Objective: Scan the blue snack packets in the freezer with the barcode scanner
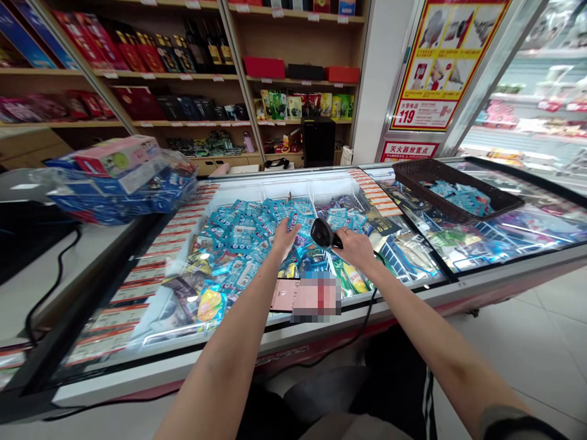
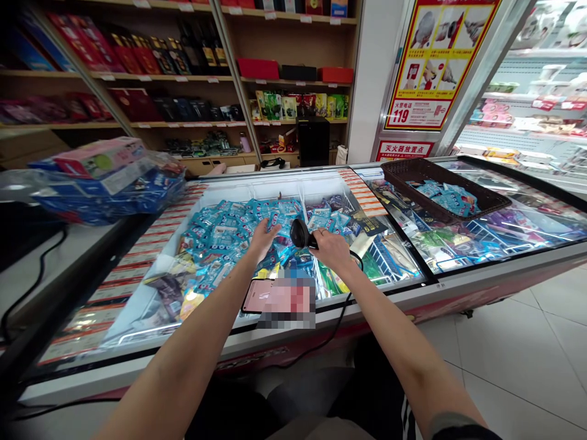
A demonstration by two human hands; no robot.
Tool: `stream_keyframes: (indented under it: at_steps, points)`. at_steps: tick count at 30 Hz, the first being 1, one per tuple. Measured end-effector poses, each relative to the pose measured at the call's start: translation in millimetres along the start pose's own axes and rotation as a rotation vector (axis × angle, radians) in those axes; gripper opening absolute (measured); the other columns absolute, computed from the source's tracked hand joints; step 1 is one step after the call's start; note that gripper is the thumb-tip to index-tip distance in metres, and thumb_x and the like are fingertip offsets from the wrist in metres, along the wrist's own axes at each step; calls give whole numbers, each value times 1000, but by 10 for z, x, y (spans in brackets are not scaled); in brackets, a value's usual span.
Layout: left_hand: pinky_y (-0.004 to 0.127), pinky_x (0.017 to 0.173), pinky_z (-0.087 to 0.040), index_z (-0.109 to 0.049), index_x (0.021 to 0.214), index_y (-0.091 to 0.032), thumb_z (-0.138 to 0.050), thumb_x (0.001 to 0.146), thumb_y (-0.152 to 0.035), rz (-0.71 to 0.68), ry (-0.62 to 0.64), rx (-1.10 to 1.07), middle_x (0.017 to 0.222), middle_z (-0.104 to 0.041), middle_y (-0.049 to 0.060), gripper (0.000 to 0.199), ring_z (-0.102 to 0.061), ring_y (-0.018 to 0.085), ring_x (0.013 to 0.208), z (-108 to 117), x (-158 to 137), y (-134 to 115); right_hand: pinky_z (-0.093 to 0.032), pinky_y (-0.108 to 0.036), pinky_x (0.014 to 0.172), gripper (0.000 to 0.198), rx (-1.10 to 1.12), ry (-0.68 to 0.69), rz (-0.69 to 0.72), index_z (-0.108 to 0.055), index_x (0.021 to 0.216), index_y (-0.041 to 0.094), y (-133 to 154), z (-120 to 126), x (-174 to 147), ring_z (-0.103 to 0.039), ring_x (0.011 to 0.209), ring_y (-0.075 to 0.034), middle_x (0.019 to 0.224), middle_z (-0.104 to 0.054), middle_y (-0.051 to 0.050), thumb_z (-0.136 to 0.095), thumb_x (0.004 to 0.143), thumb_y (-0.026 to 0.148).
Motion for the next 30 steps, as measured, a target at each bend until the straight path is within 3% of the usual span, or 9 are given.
stream_keyframes:
  at_steps: [4, 8, 13, 17, 20, 23, 25, 27, 30]
  points:
    - [43, 99, -38, -46, 126, -15, -50, 83, -43, -143, -67, 186, 123, -55, 14, 51, -49, 29, 116, 57, -53, -211, -41, -27, 69, 28, 1, -22, -22, -54, 105, 19, -103, -22, -17, -61, 92, -21, 104, -64, -8, -49, 85, 39]
    - [42, 99, -38, -37, 132, -13, -43, 87, -31, -256, -155, 380, 128, -50, 17, 49, -46, 28, 120, 168, -79, -377, -41, -27, 68, 27, 0, -27, -54, -54, 104, 19, -224, -56, -30, -60, 93, -21, 105, -63, -9, -49, 85, 38]
    - [49, 99, -32, -34, 134, -11, -44, 85, -29, -222, -170, 551, 123, -51, 20, 53, -45, 33, 117, 325, -82, -381, -42, -28, 69, 30, 2, -1, -127, -54, 105, 19, -359, -85, -52, -61, 91, -22, 106, -63, -9, -48, 86, 42]
    - [53, 105, -20, -40, 132, -16, -44, 85, -29, -252, -191, 613, 137, -41, 18, 49, -31, 36, 129, 397, -146, -482, -42, -29, 72, 34, 5, 38, -181, -55, 108, 18, -447, -79, -83, -61, 92, -23, 108, -63, -10, -49, 85, 42]
    - [51, 107, -17, -44, 131, -24, -38, 87, -23, -419, -43, 657, 144, -36, 9, 45, -24, 30, 134, 175, -206, -643, -43, -29, 74, 35, 19, 57, -213, -56, 108, 17, -504, -78, -101, -61, 92, -23, 109, -62, -11, -50, 85, 43]
    - [46, 110, -14, -49, 127, -32, -35, 89, -22, -633, 309, 663, 144, -39, 1, 42, -26, 23, 135, -274, -350, -708, -42, -29, 76, 35, 35, 52, -224, -56, 108, 17, -535, -78, -108, -61, 93, -23, 107, -63, -10, -50, 85, 43]
    - [45, 112, -9, -50, 126, -34, -37, 89, -25, -694, 460, 673, 142, -42, -1, 41, -28, 21, 135, -469, -430, -660, -42, -29, 76, 35, 38, 54, -230, -57, 107, 18, -553, -84, -115, -61, 92, -23, 106, -63, -10, -50, 85, 43]
    - [46, 112, -7, -49, 128, -35, -37, 89, -28, -676, 463, 704, 141, -43, -1, 41, -31, 21, 134, -510, -416, -578, -42, -29, 75, 34, 39, 51, -232, -57, 106, 17, -570, -85, -129, -61, 91, -23, 104, -64, -10, -50, 84, 43]
    - [48, 112, -8, -53, 124, -30, -35, 90, -28, -638, 348, 731, 137, -47, 3, 39, -32, 22, 132, -393, -332, -496, -42, -29, 74, 34, 43, 28, -224, -57, 105, 18, -591, -73, -155, -62, 90, -23, 102, -64, -9, -50, 84, 43]
Point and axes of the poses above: each hand's wrist, its own x-axis towards the middle knuckle, its own z-axis out of the back of the hand, y = z × x, the point moved 9 cm from there along x, towards the middle knuckle
